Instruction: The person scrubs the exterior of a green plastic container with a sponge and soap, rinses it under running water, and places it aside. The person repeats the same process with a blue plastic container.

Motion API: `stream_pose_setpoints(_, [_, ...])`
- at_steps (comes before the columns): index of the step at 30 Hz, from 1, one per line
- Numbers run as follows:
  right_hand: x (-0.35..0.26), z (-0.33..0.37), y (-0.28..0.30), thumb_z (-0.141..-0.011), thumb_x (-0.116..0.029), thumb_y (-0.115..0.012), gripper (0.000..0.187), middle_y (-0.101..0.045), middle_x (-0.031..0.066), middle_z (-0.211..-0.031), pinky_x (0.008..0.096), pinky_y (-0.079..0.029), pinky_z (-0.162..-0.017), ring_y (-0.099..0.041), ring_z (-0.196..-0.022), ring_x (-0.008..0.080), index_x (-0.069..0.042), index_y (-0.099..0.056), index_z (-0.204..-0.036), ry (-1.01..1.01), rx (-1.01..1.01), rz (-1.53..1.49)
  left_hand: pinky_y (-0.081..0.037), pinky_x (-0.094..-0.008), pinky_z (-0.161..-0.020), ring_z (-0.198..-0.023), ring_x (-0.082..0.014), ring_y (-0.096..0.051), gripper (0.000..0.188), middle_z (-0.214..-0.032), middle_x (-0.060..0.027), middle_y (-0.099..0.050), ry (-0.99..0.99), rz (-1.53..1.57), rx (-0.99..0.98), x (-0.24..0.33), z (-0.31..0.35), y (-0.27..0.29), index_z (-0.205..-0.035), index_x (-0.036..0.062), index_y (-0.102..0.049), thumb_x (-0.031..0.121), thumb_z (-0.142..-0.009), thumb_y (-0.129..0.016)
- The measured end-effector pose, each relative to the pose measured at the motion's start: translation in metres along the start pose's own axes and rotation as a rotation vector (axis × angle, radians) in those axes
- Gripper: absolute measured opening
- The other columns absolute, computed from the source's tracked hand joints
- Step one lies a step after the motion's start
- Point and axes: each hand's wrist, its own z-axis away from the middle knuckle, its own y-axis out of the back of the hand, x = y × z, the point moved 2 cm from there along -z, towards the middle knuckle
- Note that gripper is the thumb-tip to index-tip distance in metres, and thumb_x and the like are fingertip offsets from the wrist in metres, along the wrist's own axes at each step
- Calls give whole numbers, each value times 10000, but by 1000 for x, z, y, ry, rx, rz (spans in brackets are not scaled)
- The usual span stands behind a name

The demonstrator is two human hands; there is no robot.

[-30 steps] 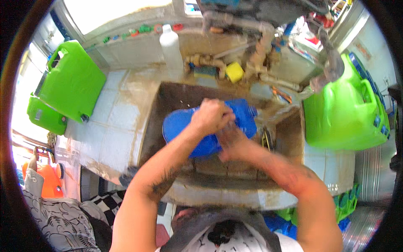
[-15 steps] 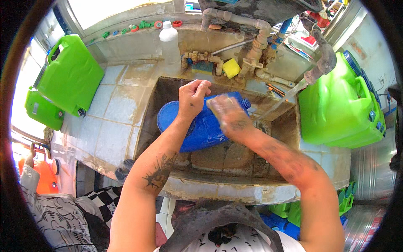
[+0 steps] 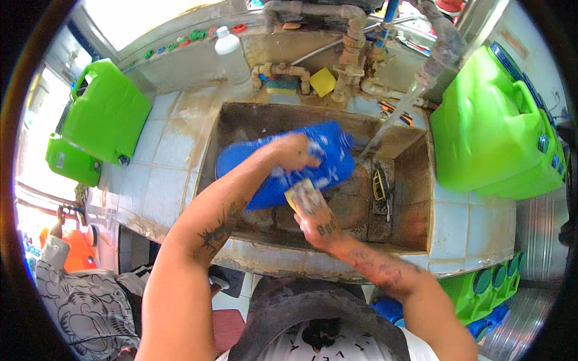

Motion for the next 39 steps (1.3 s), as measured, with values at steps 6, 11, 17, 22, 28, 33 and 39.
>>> stream_pose_setpoints(6, [-33,28,28,-835,-245,-694,729,-435,311,-1459,542,-353,-1100,-445,-1315,465,63,-423,-1437,-102,129,-227,-421,-349,-425,-469,-159,-491,321,-636,-21,-537,164,902,467,-5,-11,-7,-817,37,-622,327,-916,-718])
stream_pose_setpoints(11, [48,-68,1,-810,-255,-670,740,-464,291,-1419,555,-321,-1107,-436,-1320,440,50,-428,-1439,-52,104,-7,-400,-348,-400,-414,-167,-442,303,-576,-17,-475,293,1202,730,-98,14,-27,-748,106,-546,294,-943,-682])
stream_pose_setpoints(17, [15,-29,-34,-819,-323,-644,768,-427,261,-1461,549,-233,-1176,-349,-1385,460,13,-396,-1464,0,-225,-231,-397,-302,-410,-453,-120,-429,241,-591,4,-453,379,1290,775,-151,32,-42,-814,113,-544,259,-936,-692])
stream_pose_setpoints(22, [164,-39,-71,-869,-264,-645,679,-448,267,-1423,535,-297,-1148,-390,-1366,441,18,-412,-1441,-636,131,-508,-364,-277,-393,-439,-100,-397,267,-578,34,-423,350,1322,803,-157,43,-41,-799,146,-510,287,-953,-677])
stream_pose_setpoints(28, [59,-42,-56,-885,-268,-661,706,-384,273,-1491,550,-204,-1192,-335,-1420,431,55,-389,-1450,-97,-105,-279,-414,-283,-405,-449,-107,-455,204,-586,27,-452,405,1169,793,-159,54,-41,-870,98,-575,263,-955,-660])
stream_pose_setpoints(33, [225,-52,-106,-938,-203,-577,518,-509,246,-1376,447,-412,-1067,-518,-1280,327,22,-448,-1387,-775,315,-637,-397,-279,-407,-445,-92,-424,201,-591,43,-434,403,1214,766,-145,55,-22,-897,136,-544,276,-943,-680])
stream_pose_setpoints(39, [60,-88,-39,-960,-185,-528,539,-460,229,-1442,474,-317,-1138,-443,-1329,382,36,-415,-1438,11,99,-202,-412,-274,-406,-458,-91,-475,164,-594,28,-483,412,1016,775,-146,53,-27,-911,106,-574,250,-931,-650])
